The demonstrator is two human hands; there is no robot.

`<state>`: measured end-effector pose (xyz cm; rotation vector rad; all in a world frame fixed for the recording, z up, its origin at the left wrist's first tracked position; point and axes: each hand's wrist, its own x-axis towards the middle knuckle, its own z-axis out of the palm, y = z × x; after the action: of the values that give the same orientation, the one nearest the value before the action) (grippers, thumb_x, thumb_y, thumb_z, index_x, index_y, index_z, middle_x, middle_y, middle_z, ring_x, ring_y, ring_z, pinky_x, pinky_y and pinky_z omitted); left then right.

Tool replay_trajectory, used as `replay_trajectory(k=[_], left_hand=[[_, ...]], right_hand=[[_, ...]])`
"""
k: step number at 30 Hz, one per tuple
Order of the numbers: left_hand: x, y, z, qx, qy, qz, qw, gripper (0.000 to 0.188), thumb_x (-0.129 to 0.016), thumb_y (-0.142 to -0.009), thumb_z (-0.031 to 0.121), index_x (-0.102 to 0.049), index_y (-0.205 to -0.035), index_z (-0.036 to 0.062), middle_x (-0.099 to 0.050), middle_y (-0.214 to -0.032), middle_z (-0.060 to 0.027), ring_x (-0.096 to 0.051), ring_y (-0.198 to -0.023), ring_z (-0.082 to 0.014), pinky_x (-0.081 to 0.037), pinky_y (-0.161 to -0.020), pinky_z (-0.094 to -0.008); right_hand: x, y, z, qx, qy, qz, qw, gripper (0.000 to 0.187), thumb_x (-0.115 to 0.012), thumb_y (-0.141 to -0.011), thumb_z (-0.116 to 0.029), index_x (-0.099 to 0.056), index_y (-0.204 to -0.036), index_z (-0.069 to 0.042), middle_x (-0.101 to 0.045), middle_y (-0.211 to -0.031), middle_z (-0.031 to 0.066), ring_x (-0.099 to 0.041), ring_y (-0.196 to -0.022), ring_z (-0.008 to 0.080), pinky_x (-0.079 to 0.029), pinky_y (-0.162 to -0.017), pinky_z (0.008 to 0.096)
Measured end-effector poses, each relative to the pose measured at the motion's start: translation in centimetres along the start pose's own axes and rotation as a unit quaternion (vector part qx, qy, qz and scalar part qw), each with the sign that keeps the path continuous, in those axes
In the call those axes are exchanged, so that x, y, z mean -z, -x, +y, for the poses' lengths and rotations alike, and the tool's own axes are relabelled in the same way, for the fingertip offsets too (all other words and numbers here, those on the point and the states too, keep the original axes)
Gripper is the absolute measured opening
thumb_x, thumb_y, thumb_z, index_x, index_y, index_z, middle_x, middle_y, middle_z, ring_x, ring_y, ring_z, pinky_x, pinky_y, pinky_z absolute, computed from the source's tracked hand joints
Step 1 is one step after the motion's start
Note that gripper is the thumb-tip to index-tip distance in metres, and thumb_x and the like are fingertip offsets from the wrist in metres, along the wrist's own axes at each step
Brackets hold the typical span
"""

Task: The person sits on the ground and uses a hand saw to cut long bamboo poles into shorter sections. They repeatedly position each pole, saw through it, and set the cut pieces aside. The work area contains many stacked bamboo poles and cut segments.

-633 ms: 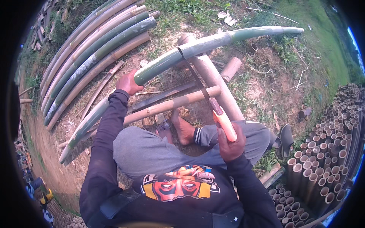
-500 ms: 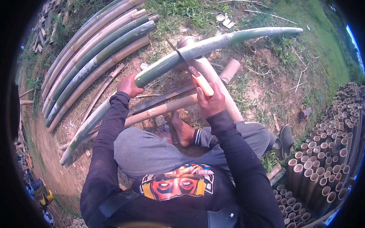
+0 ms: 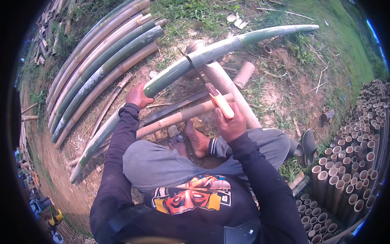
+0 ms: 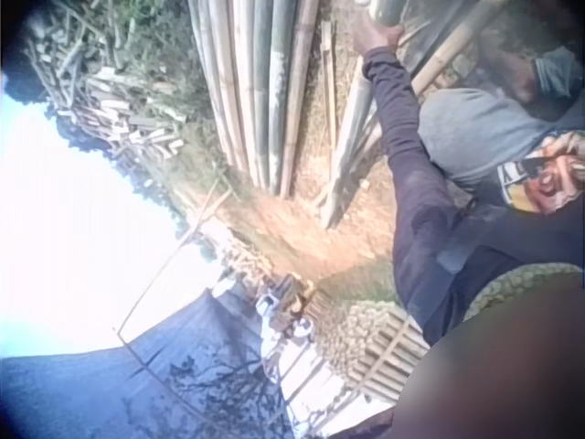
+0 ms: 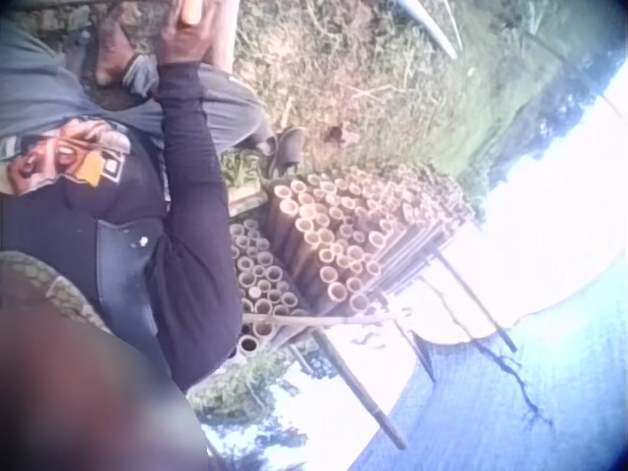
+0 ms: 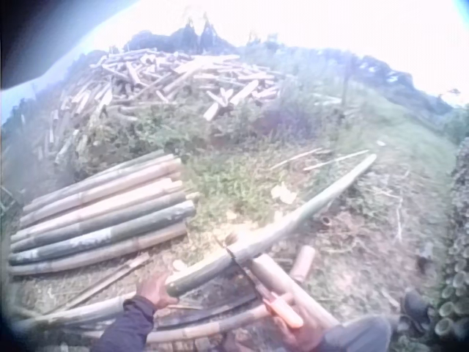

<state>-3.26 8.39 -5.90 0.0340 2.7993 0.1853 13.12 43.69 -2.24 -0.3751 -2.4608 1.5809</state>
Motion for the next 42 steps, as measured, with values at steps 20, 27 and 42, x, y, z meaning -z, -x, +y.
replay_trajectory(k=[20, 27, 42], left_hand=[[2.1, 1.1, -0.7, 0.014, 0.030, 0.004, 0.999, 0.071, -0.089, -0.066, 0.041, -0.067, -0.131, 0.0203, -0.078, -0.112, -0.0159, -0.075, -0.104, -0.0384, -0.059, -0.091, -0.0496], [2.7, 6.3, -2.3, -0.102, 0.128, -0.106, 0.981, 0.077, -0.089, -0.061, 0.044, -0.069, -0.130, 0.0164, -0.078, -0.107, -0.0169, -0.075, -0.101, -0.0387, -0.058, -0.087, -0.0499], [-7.1, 22.6, -10.6, 0.108, 0.168, 0.393, 0.897, 0.072, -0.087, -0.078, 0.032, -0.058, -0.140, 0.0121, -0.064, -0.133, -0.0142, -0.059, -0.127, -0.0355, -0.043, -0.111, -0.0521]], right_hand=[[-4.8, -6.4, 1.6, 0.036, -0.052, -0.020, 0.998, 0.032, -0.079, -0.099, -0.026, -0.069, -0.116, -0.001, -0.075, -0.086, 0.0141, -0.072, -0.070, 0.0191, -0.056, -0.066, 0.0368], [-1.3, -4.2, 0.8, 0.246, 0.255, 0.105, 0.929, 0.072, -0.083, -0.089, -0.027, -0.052, -0.146, 0.003, -0.057, -0.138, 0.0259, -0.057, -0.128, 0.0401, -0.045, -0.108, 0.0520], [-8.8, -6.0, 4.6, -0.009, -0.006, -0.178, 0.984, 0.048, -0.071, -0.096, -0.005, -0.055, -0.141, 0.002, -0.059, -0.128, 0.0122, -0.060, -0.115, 0.0234, -0.049, -0.102, 0.0388]])
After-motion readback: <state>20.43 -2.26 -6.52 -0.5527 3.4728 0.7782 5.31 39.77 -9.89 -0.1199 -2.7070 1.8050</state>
